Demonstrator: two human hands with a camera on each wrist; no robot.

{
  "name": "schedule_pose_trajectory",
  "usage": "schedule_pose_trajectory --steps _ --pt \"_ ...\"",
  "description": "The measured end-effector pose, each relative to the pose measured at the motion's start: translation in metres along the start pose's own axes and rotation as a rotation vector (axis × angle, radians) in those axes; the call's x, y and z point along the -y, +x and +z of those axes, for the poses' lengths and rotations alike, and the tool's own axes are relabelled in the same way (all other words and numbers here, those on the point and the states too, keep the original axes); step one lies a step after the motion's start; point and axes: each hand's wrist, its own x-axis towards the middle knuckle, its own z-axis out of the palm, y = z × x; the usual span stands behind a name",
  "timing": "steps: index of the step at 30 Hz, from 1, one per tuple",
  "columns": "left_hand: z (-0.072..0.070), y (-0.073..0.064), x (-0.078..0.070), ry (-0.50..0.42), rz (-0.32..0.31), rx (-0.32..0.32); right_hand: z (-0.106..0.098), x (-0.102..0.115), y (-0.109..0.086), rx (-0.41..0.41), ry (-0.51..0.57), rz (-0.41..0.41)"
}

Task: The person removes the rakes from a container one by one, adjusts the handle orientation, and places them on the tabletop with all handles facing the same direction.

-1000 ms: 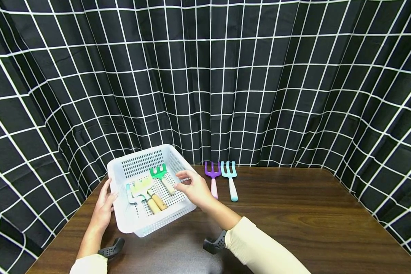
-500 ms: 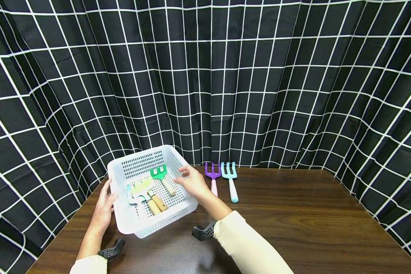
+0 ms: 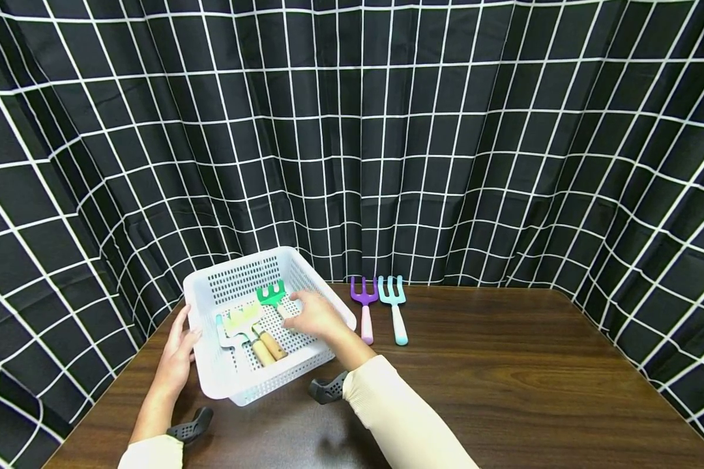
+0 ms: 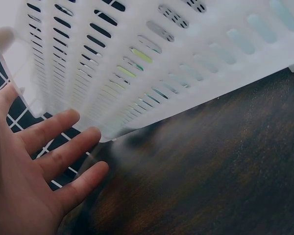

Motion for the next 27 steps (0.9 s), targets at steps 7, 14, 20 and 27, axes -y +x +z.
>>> schedule_pose_trajectory --steps 7,14,20,27 --pt "0.001 0.001 -0.001 0.014 -0.009 -0.001 -0.001 -0.008 0.006 0.248 -0.055 -0.171" --pt "0.001 0.0 -0.001 0.012 0.006 -0.006 -0.002 -0.011 0.012 0.347 -0.042 -0.156" --pt "0.0 0.0 0.0 0.023 0.011 -0.012 -0.002 -0.011 0.014 0.379 -0.028 -0.129" --pt "0.001 0.0 0.0 0.006 -0.003 -0.004 0.003 -0.015 0.019 0.402 -0.042 -0.108"
